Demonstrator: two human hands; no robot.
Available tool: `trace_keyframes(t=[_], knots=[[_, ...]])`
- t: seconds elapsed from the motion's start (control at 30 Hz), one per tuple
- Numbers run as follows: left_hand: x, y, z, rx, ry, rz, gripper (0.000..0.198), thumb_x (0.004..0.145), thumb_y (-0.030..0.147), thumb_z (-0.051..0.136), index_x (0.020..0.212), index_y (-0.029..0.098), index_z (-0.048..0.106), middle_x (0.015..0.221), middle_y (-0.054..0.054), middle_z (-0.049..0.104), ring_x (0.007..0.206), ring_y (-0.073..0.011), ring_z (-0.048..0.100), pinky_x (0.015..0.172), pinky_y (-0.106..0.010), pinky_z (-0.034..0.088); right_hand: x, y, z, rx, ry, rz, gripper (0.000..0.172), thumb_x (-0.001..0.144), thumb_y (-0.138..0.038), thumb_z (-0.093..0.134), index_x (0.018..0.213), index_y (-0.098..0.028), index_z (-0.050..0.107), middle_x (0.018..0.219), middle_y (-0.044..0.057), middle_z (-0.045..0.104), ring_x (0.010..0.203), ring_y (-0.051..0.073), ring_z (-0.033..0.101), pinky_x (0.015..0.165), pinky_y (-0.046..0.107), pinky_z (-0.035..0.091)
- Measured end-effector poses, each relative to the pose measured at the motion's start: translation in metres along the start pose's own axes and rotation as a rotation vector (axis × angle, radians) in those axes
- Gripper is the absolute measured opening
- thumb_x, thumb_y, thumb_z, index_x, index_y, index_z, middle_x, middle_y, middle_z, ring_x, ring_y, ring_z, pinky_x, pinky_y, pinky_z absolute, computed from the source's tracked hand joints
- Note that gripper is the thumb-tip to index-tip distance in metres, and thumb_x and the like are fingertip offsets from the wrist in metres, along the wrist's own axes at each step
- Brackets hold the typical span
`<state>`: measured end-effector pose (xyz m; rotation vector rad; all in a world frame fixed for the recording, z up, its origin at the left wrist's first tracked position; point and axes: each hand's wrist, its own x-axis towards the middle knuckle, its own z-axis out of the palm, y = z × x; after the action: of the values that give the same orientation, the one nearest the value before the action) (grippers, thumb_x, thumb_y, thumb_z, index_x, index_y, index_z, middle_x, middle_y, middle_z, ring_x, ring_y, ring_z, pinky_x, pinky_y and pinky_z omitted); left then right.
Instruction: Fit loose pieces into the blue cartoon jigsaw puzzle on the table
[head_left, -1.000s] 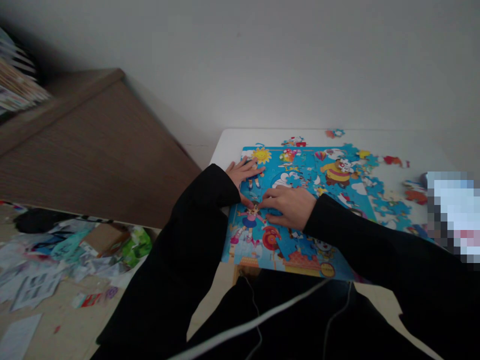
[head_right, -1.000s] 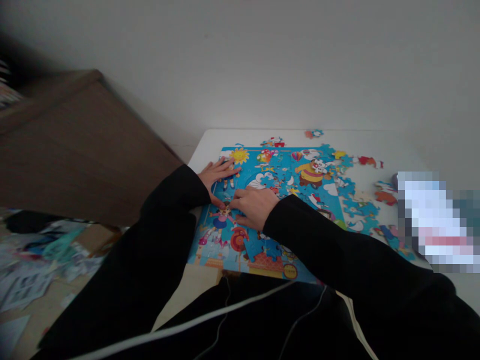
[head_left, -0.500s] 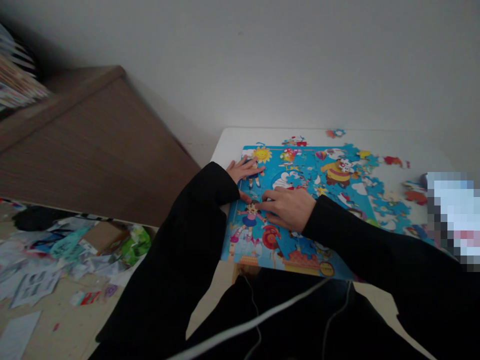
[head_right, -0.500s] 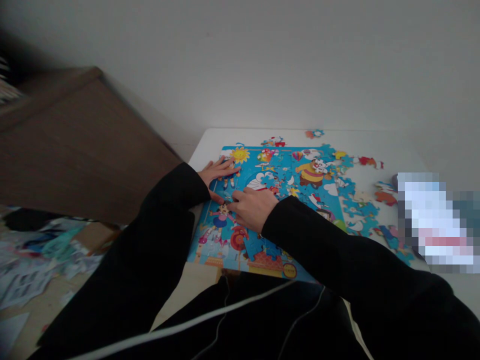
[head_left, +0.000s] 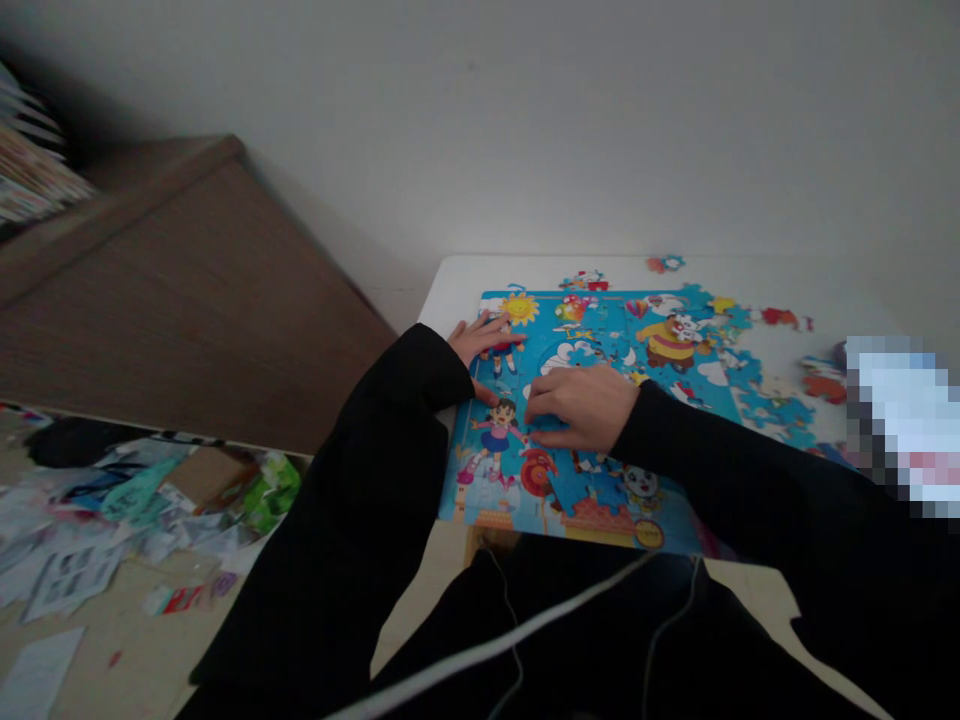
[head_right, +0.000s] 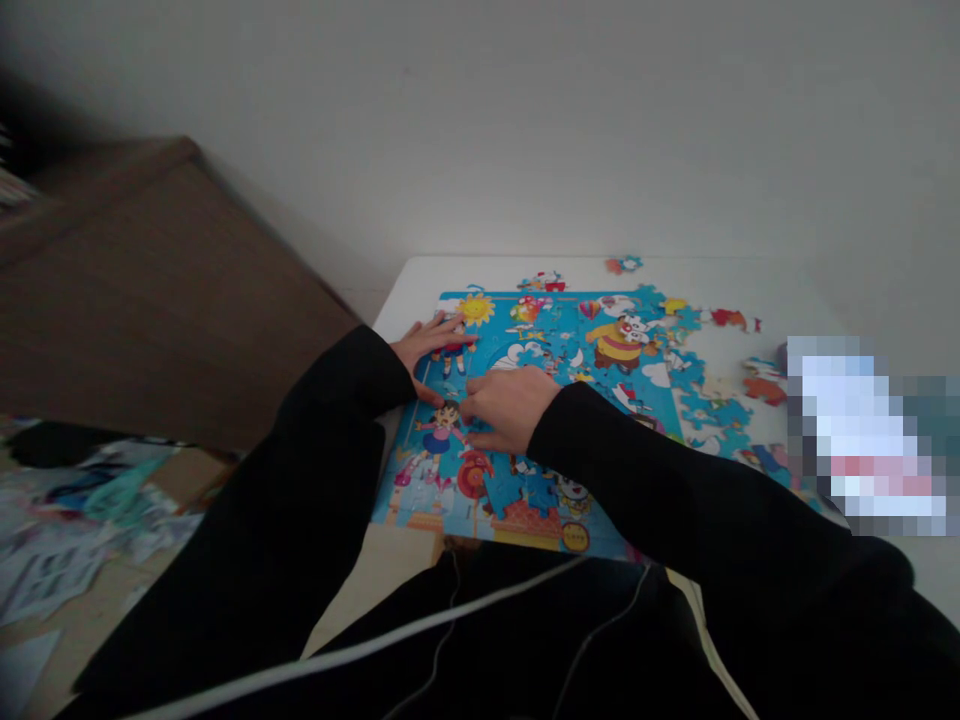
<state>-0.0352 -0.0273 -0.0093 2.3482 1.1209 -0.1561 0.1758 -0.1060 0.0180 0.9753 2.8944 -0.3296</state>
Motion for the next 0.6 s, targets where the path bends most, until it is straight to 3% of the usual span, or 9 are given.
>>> trace_keyframes(t=[0.17,0.4,0.6], knots=[[-0.0008,0.0008,-0.0009,-0.026,-0.005,0.005,0.105,0.053,0.063,0.072,0.141,0.031,0.025,0.152,-0.007,0.000,0.137,-0.0354,-0.008,0.106,-0.062,0.003,-0.0043,-0.0072,-0.0069,-0.037,-0.125,0.000,0.031,0.077,-0.047,0.060,0.097,-0.024,0.067,0.095,0.003,0.066,0.082,0.017,0.060,0.049,0.024,0.025],[-0.0001,0.0005,-0.0008,-0.031,-0.013,0.000,0.103,0.054,0.064,0.071,0.141,0.031,0.025,0.152,-0.006,-0.002,0.137,-0.0333,-0.010,0.107,-0.061,0.001,-0.0033,-0.0106,-0.0056,-0.027,-0.166,0.015,0.026,0.078,-0.041,0.060,0.095,-0.023,0.066,0.094,0.003,0.067,0.079,0.017,0.061,0.048,0.025,0.022],[0.0024,-0.0026,0.0016,-0.016,-0.007,0.004,0.107,0.051,0.062,0.073,0.141,0.031,0.024,0.152,-0.005,-0.002,0.136,-0.0375,-0.009,0.106,-0.063,0.003,-0.0015,-0.0095,0.0020,0.046,-0.147,-0.005,0.022,0.077,-0.039,0.062,0.089,-0.021,0.066,0.087,0.003,0.068,0.077,0.016,0.060,0.050,0.025,0.022]])
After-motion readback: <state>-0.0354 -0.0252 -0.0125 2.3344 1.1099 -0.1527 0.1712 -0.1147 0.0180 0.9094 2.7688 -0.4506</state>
